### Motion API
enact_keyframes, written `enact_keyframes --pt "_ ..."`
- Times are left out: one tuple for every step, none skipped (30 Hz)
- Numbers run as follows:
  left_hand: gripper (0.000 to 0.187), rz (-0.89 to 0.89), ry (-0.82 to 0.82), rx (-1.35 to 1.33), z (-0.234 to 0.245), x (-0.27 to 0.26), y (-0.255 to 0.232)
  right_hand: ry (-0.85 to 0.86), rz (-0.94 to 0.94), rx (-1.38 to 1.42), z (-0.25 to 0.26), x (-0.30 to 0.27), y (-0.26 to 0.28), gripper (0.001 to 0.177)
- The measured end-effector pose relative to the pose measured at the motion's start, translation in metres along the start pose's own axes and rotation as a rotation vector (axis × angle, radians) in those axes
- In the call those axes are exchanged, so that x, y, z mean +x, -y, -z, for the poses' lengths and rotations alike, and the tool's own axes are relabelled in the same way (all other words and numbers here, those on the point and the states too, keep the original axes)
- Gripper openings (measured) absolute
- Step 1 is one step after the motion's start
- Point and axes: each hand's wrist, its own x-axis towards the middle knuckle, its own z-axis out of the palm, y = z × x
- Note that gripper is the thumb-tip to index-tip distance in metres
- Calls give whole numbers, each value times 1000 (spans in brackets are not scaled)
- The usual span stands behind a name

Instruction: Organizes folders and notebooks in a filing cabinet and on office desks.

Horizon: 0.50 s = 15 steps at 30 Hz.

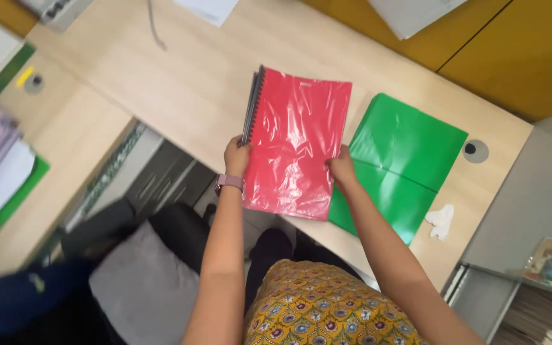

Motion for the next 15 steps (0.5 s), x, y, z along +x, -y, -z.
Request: enact_keyframes --pt "49 -9 19 2 -7 16 0 -19 5 7 -3 8 5 68" --pt "49 -10 34 8 -11 32 1 -45 -6 -105 -8 13 8 65" --pt "50 -10 49 15 -15 47 2 -71 -20 -217 -14 18 10 62" --pt "50 -19 78 31 -19 61 -1 -97 -28 -198 -21 20 12 62" --pt "51 9 93 24 -23 73 -5 -115 -63 -114 -28 22 15 64" --pt "52 32 109 11 -30 88 -11 -134 -89 -30 -34 27 21 65" --pt "52 18 139 23 -35 103 5 -163 -87 -11 -42 24 29 65" --pt "53 -33 172 37 -44 125 16 -212 -161 -178 -51 28 43 66" --pt "54 -83 204 50 -52 147 28 -260 -241 -343 -61 33 57 67" --pt "54 -89 229 53 -51 155 18 -283 -246 -334 -67 36 57 67" --pt "55 -88 259 94 -50 161 8 -304 -228 -363 -72 39 54 69" --pt "56 -80 285 134 -48 162 3 -318 -215 -399 -76 38 50 71" --pt "56 -78 306 137 -52 171 17 -335 -226 -395 -78 45 37 71" --pt "53 -196 295 219 -57 180 31 -348 -198 -455 -79 52 26 73" --pt "51 -315 284 298 -61 187 44 -360 -172 -514 -79 58 14 76"
